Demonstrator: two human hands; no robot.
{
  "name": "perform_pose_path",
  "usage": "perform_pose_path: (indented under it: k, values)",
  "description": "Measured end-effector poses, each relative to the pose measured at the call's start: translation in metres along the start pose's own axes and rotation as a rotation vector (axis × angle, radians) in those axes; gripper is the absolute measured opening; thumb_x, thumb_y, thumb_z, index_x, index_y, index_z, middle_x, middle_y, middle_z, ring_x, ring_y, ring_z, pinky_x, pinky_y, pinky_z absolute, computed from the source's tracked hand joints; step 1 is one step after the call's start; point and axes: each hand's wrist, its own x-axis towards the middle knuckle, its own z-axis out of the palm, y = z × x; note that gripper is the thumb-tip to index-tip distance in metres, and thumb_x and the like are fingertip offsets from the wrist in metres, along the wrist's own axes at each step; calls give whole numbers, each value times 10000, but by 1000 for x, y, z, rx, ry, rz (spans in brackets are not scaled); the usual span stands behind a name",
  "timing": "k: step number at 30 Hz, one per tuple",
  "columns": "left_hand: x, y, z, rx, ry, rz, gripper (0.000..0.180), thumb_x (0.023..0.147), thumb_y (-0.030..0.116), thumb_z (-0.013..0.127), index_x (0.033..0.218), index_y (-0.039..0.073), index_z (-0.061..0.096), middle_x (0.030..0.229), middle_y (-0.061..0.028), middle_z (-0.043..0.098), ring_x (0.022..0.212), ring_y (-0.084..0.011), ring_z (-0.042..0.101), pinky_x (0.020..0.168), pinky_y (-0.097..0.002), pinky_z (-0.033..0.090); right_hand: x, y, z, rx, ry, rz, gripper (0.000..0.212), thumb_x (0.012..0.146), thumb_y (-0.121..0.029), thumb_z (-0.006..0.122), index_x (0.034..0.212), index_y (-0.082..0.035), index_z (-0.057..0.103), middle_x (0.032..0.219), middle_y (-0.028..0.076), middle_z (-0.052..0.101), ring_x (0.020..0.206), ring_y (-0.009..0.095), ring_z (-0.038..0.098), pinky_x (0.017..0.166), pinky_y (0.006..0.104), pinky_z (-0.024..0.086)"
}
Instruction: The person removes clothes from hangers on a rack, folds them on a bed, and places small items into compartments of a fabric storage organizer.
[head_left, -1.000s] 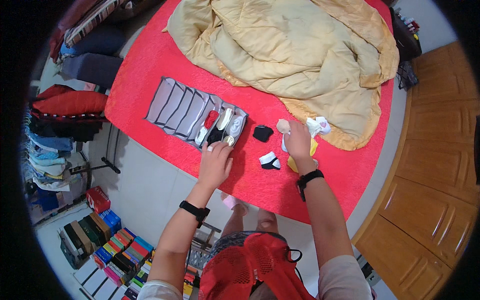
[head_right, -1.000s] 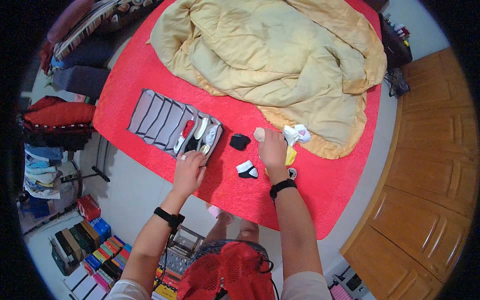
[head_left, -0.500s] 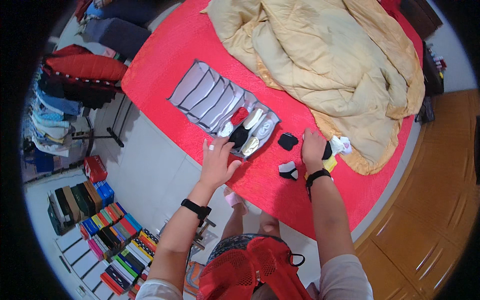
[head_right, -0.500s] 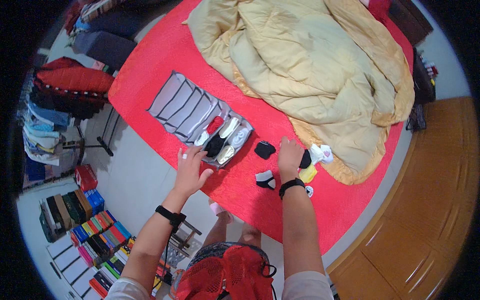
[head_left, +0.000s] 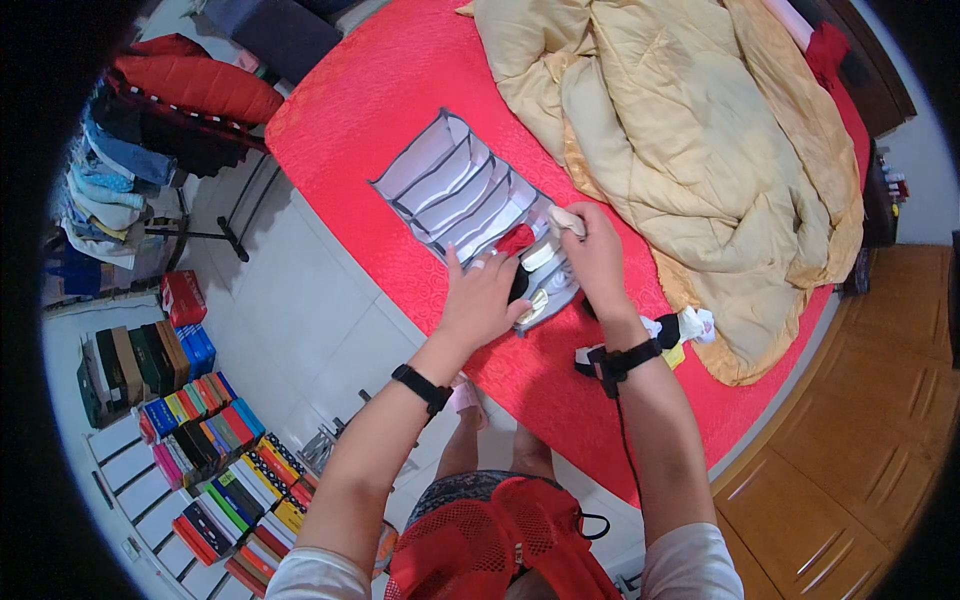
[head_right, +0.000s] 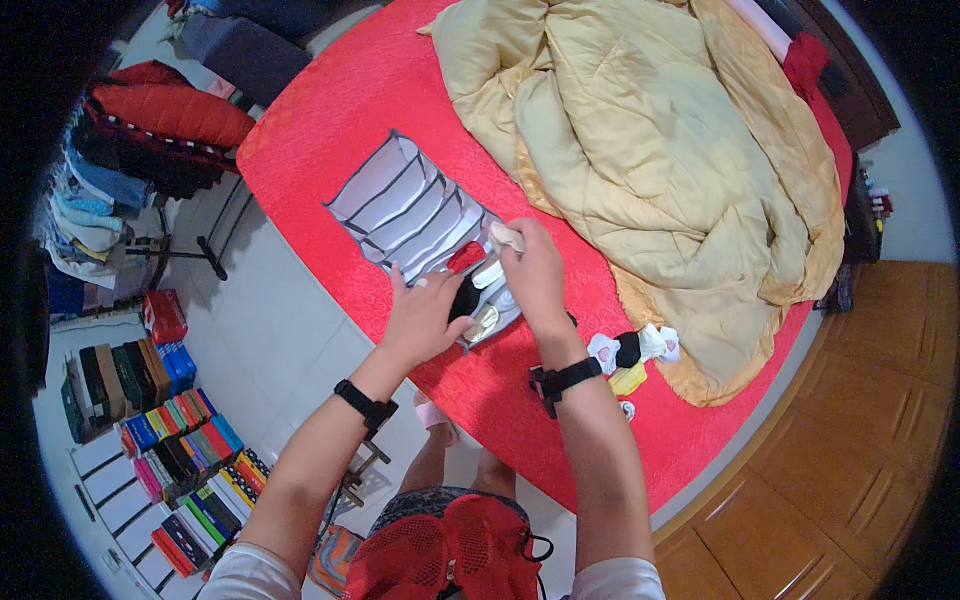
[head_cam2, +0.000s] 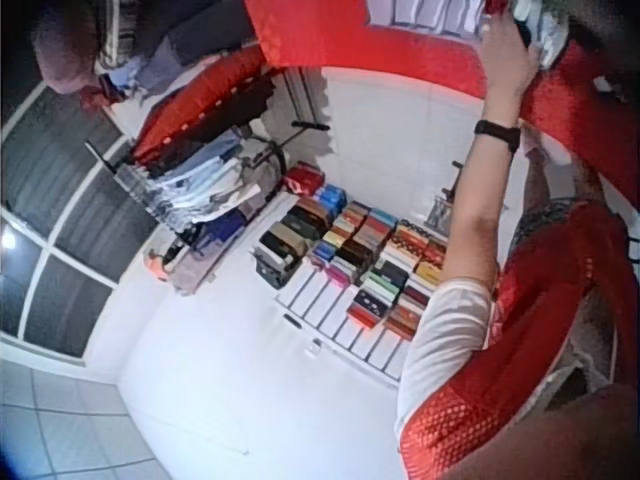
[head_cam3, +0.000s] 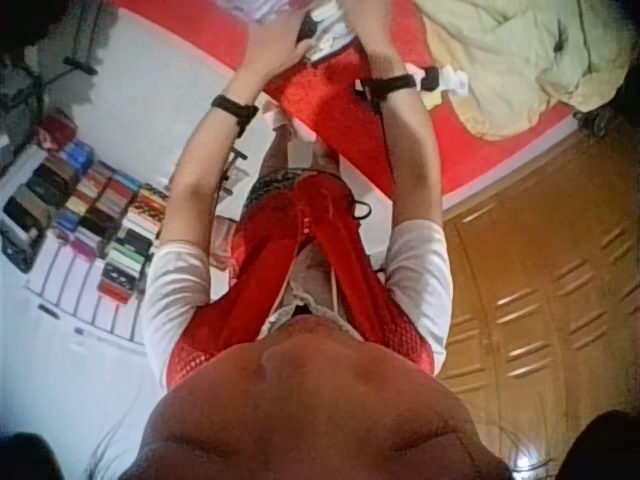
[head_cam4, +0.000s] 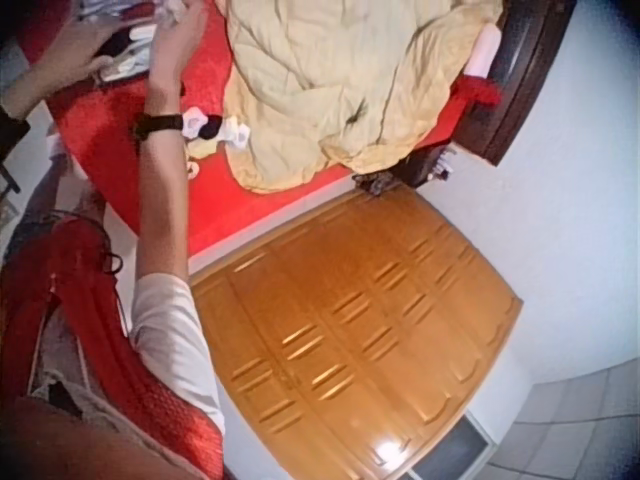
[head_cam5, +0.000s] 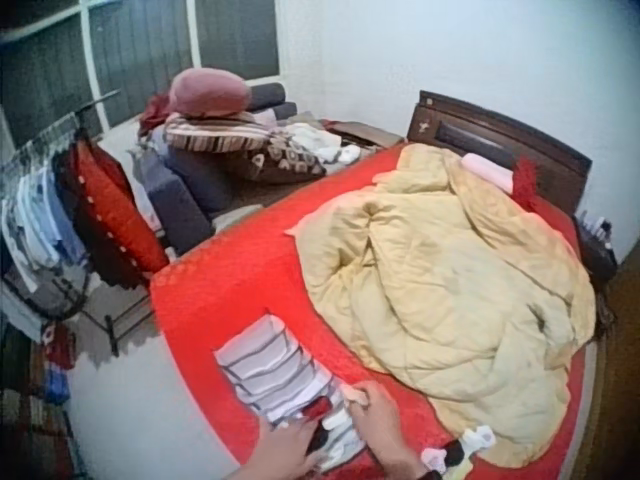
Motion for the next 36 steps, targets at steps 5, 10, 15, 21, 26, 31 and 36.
perform_pose_path:
  k: [5, 10, 15, 21, 26, 31, 36]
  values:
    - [24, 0, -2, -29, -85, -22, 705, 785, 424, 723, 1284, 2, 460, 1253, -136, 580, 1207, -286, 544, 1090, -724, 112, 11, -17, 25, -255, -121, 41, 249, 832, -65, 612, 1057, -4, 525, 921, 235, 658, 878, 437, 642, 765, 503, 505]
    - [36, -1, 8, 9, -225, -41, 724, 776, 480, 724, 1247, -9, 471, 1194, -144, 606, 1169, -313, 561, 1111, -704, 85, 22, -10, 42, -545, -239, 58, 215, 832, -110, 624, 997, -18, 522, 866, 223, 665, 825, 405, 664, 691, 519, 517]
    - [35, -2, 14, 67, -236, -29, 745, 781, 538, 698, 1237, -8, 477, 1196, -146, 603, 1178, -323, 553, 1107, -707, 84, 23, -6, 52, -694, -233, 26, 166, 844, -128, 603, 957, -39, 521, 866, 203, 670, 780, 366, 681, 614, 496, 533]
    - [29, -6, 23, 74, -186, -11, 749, 788, 570, 673, 1223, -9, 480, 1219, -154, 589, 1186, -326, 547, 1102, -707, 87, 13, -3, 52, -654, -228, -9, 215, 850, -154, 616, 1002, -44, 511, 903, 195, 664, 806, 399, 662, 649, 526, 516]
    - [27, -4, 25, 86, -151, 5, 736, 797, 570, 660, 1217, -6, 481, 1226, -161, 583, 1173, -329, 558, 1098, -710, 91, 1, 9, 51, -713, -204, -249, 122, 835, -122, 572, 940, -65, 596, 888, 130, 655, 759, 317, 692, 605, 420, 555]
    - [25, -3, 22, 125, -187, -12, 708, 818, 559, 639, 1219, -3, 481, 1223, -153, 586, 1155, -328, 571, 1094, -714, 100, 0, 9, 52, -759, -285, -179, 186, 832, -120, 563, 995, -54, 624, 964, 130, 655, 795, 314, 695, 642, 435, 557]
    - [24, 0, 26, 146, -155, 14, 695, 825, 543, 637, 1230, 1, 475, 1225, -157, 584, 1162, -330, 567, 1087, -721, 108, -3, 12, 54, -705, -215, -163, 246, 819, -108, 566, 1049, -50, 632, 1003, 134, 669, 824, 320, 695, 665, 460, 556]
